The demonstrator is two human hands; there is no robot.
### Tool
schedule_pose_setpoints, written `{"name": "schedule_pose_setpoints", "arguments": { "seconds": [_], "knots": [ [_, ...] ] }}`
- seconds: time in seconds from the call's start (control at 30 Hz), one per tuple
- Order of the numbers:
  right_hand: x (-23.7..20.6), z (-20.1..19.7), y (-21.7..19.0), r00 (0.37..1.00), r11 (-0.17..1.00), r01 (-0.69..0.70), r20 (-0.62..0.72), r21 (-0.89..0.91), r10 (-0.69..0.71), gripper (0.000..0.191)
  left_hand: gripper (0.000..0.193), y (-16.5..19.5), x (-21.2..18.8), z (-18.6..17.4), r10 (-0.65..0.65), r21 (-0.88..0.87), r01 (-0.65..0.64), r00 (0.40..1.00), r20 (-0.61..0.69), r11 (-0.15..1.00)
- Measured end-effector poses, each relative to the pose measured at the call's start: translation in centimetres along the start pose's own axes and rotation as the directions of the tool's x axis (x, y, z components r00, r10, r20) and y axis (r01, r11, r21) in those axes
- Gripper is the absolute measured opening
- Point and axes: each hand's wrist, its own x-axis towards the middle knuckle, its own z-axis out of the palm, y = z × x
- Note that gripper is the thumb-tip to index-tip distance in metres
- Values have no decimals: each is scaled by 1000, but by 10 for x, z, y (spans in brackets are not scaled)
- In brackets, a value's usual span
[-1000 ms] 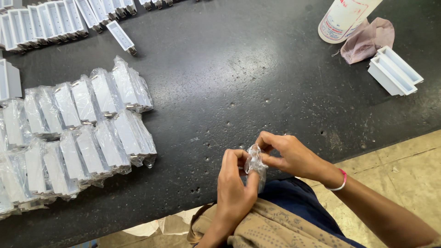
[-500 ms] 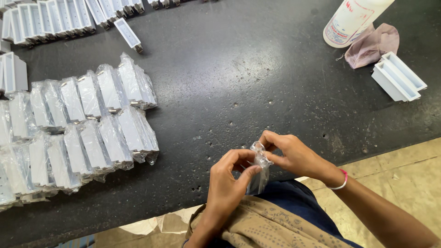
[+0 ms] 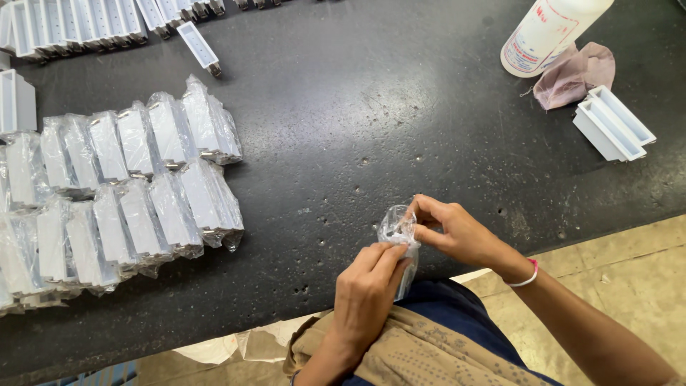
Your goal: The person wraps small white rectangular components individually in clear plastic film on a black worktable. They pick up a component, place it on a sheet of film, fold the film around it, and set the wrapped unit aside. The process repeats with multiple components throughout the clip.
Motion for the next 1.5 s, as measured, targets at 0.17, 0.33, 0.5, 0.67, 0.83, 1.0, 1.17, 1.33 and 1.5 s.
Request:
{"name": "schedule_pose_setpoints", "arguments": {
  "seconds": [0.17, 0.33, 0.5, 0.67, 0.83, 1.0, 1.17, 1.33, 1.5],
  "knots": [
    [-1, 0, 2, 999, 999, 28, -24, 26, -28, 11, 34, 4, 0, 1, 82, 118, -93, 992, 93, 989],
    [-1, 1, 8, 999, 1000, -28, -43, -6, 27, 12, 18, 6, 9, 5, 26, 275, -66, 989, 147, 959],
    [-2, -2, 15, 999, 999, 4, -38, 51, -2, 11, 15, 1, 13, 4, 62, 257, -123, 970, 234, 958],
    [-6, -7, 17, 999, 1000, -14, -48, -15, 14, 13, 13, -11, 25, -2, -10, -79, 17, 996, 92, 997],
    [-5, -9, 11, 999, 999, -14, -37, 36, 15, 13, 38, -13, 40, -6, -466, -388, 478, 875, 133, 788],
    [-4, -1, 1, 999, 1000, 27, -36, 1, -27, 14, 23, -7, 45, 2, -533, -425, 562, 823, 196, 710],
    [-1, -1, -1, 997, 999, -7, -74, -51, 3, 17, 18, 3, 46, 12, -428, -374, 431, 899, 97, 821],
    [0, -4, 2, 995, 999, 21, -95, -37, -24, 16, 25, 11, 44, 2, -283, -388, 299, 954, 100, 872],
    [1, -2, 0, 997, 1000, 10, -77, -11, -11, 16, 20, 16, 50, 1, -370, -248, 384, 923, 102, 890]
  ]
}}
